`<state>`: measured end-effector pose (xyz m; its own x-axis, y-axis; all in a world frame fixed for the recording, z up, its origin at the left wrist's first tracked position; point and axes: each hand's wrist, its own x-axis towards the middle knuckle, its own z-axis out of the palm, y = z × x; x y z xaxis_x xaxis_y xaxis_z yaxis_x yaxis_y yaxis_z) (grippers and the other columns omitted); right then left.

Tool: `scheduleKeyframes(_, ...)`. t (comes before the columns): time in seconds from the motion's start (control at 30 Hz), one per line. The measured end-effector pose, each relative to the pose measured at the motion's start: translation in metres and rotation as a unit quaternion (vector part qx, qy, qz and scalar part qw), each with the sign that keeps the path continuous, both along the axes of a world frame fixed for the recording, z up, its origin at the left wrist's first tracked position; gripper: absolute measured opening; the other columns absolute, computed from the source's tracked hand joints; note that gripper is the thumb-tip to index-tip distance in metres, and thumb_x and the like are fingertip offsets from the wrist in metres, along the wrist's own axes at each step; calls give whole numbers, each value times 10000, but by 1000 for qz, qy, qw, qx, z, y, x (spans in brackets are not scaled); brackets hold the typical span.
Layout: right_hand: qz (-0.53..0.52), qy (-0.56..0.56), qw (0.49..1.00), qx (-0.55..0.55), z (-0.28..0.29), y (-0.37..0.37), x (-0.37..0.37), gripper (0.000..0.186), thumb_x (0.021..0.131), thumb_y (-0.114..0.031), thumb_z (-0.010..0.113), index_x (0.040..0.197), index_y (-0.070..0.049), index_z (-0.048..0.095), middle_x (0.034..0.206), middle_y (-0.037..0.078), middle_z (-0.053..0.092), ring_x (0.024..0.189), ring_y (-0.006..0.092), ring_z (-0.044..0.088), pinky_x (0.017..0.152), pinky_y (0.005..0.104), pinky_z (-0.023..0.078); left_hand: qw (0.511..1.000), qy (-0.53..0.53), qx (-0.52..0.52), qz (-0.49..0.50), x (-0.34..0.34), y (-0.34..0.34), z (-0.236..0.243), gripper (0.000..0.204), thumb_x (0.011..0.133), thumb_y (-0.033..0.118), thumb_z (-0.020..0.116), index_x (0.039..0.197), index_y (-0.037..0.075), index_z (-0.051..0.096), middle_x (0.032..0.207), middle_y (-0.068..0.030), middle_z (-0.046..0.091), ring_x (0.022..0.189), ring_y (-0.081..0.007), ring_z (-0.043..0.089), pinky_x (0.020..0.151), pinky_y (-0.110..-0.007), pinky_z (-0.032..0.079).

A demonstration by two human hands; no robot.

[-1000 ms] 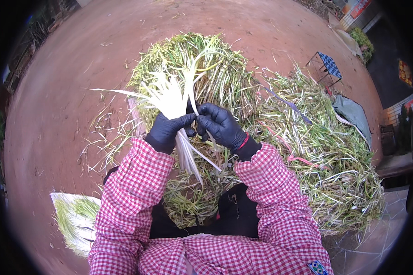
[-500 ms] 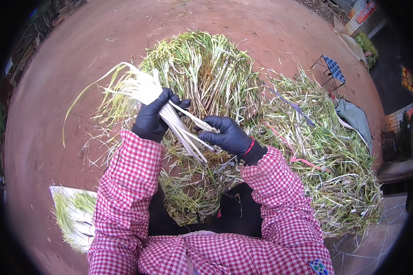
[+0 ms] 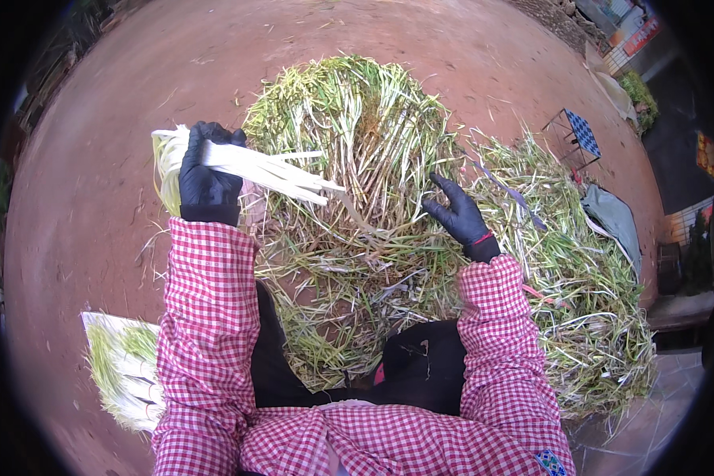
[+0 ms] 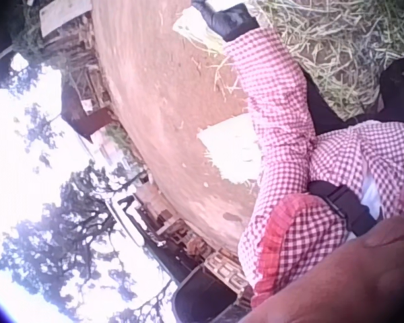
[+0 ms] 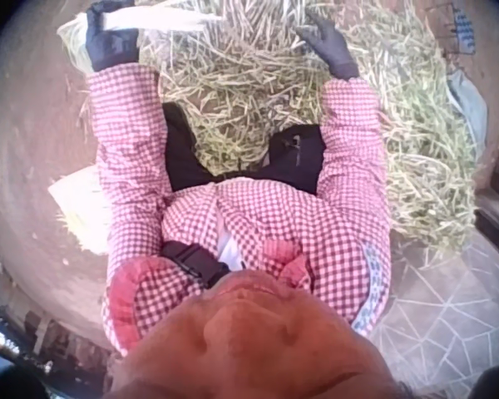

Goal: The person sits on the ground and repeatedly pulls apart long, fibrous plant stalks by hand. They separate the stalks into thinner strands and place the processed material into a growing pile in front of them.

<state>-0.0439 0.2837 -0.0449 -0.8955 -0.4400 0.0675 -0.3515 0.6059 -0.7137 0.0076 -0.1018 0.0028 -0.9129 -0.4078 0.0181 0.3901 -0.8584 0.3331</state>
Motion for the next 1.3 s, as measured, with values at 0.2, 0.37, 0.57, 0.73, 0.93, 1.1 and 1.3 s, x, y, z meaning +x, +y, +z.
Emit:
scheduleKeyframes(0.2, 3, -172, 843, -510, 37, -120, 25, 604, 892, -521, 351, 1263, -47, 403, 1196, 114, 504, 1107, 196, 472, 945, 358, 336, 999, 17, 40, -10, 0, 26, 6, 142, 874, 126, 518, 960, 14, 532, 903, -85, 595, 877, -214, 585, 914, -435, 429)
scheduleKeyframes(0.37, 37, -311, 772, -553, 47, -151, 35, 619, 905, -518, 293, 1223, -5, 432, 1136, 162, 533, 1045, 240, 529, 916, 359, 417, 997, -71, 28, -33, -1, 61, 3, 159, 858, 143, 554, 990, 58, 529, 965, -70, 574, 1042, -288, 536, 899, -543, 420)
scheduleKeyframes(0.57, 118, -304, 884, -336, 12, -93, 19, 398, 842, -402, 557, 910, -20, 646, 773, 47, 623, 565, 89, 537, 525, 221, 424, 997, -72, -7, -1, 10, 9, 18, 151, 857, 137, 556, 998, 84, 546, 946, -50, 588, 945, -227, 574, 898, -481, 424)
scheduleKeyframes(0.73, 7, -97, 986, 137, -44, -84, -45, 416, 709, -422, 653, 931, -70, 655, 895, 150, 640, 826, 271, 619, 751, 352, 471, 999, 46, -8, 22, 27, -31, 28, 170, 855, 111, 552, 1014, 52, 565, 960, -69, 610, 894, -177, 599, 864, -445, 463)
scheduleKeyframes(0.93, -172, -52, 968, 174, -124, -159, -106, 602, 719, -463, 632, 1158, -67, 514, 1049, 175, 592, 982, 319, 569, 846, 398, 445, 996, 25, -38, -74, 23, -10, 15, 262, 871, 128, 528, 1119, 44, 512, 994, -57, 609, 895, -175, 594, 799, -362, 476)
scheduleKeyframes(1.1, -117, -83, 990, 1, -98, -149, -145, 361, 699, -306, 644, 952, -48, 633, 817, 125, 643, 753, 249, 620, 700, 351, 478, 998, 1, 2, -62, 21, -12, 22, 223, 872, 123, 524, 1080, 43, 536, 914, -45, 617, 798, -161, 599, 728, -324, 481)
scheduleKeyframes(1.3, -107, -140, 926, -334, -41, -63, -120, 200, 799, -97, 586, 975, -14, 631, 782, 4, 619, 626, 65, 526, 591, 218, 436, 995, 21, 28, -91, 19, -16, 14, 258, 880, 114, 496, 1128, 43, 493, 937, -64, 591, 788, -180, 579, 740, -373, 481)
